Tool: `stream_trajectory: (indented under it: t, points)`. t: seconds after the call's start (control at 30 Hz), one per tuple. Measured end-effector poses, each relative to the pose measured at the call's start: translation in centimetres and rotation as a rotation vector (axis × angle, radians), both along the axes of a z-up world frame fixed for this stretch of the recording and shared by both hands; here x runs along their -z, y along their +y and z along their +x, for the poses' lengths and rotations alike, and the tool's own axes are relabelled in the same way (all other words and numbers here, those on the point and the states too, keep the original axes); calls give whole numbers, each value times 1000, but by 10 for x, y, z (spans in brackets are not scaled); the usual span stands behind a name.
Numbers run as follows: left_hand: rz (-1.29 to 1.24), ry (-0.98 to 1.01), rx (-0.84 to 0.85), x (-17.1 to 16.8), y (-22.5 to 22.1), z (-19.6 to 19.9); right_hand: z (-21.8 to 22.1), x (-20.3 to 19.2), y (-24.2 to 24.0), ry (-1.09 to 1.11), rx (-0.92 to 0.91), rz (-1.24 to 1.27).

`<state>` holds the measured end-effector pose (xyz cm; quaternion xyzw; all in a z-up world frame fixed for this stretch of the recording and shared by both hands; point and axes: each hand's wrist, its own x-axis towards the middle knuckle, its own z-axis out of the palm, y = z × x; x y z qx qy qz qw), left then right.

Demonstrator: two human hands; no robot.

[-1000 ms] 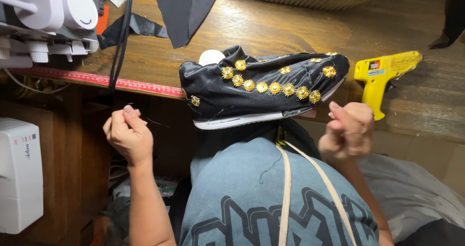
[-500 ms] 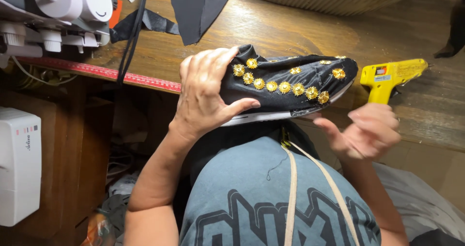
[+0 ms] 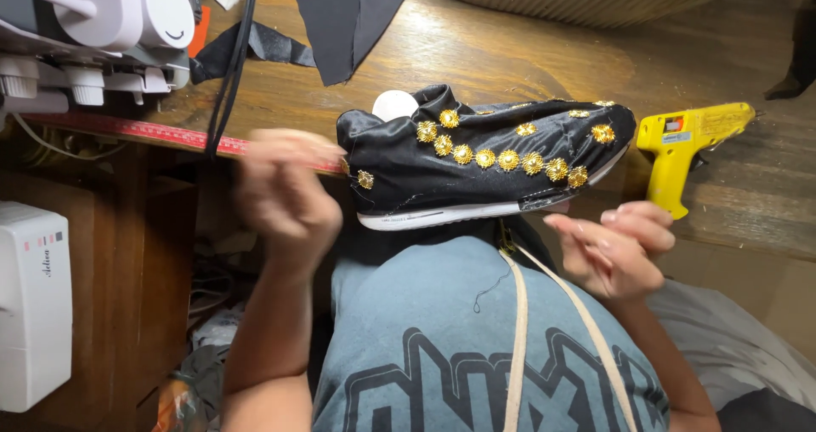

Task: Decorate a black shoe by attaching gold floral ornaments using a hot glue gun.

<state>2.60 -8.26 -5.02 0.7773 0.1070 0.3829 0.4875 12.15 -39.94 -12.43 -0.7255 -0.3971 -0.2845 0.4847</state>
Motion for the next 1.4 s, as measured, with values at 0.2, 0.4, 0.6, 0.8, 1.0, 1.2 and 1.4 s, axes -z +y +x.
stream_trajectory:
  t: [0.2, 0.4, 0.6, 0.8, 1.0, 1.2, 1.4]
  points:
    - [-286, -284, -599, 58, 120, -100, 21, 24, -50, -35, -296, -35]
    - [-486, -441, -1153, 173, 186, -325, -9, -4, -59, 217, 119, -137]
    - [-35, 611, -662, 185, 58, -288, 14, -97, 38, 6, -464, -496]
    - [-492, 454, -13, 121, -21, -135, -4, -71, 110, 25, -605, -571]
    - [-347, 169, -40, 93, -31, -87, -27, -45, 130, -54, -351, -428]
    - [119, 31, 124, 91, -3, -79, -65, -56, 135, 22, -288, -359]
    - [342, -206, 513, 62, 31, -65, -125, -25, 54, 558, -44, -422]
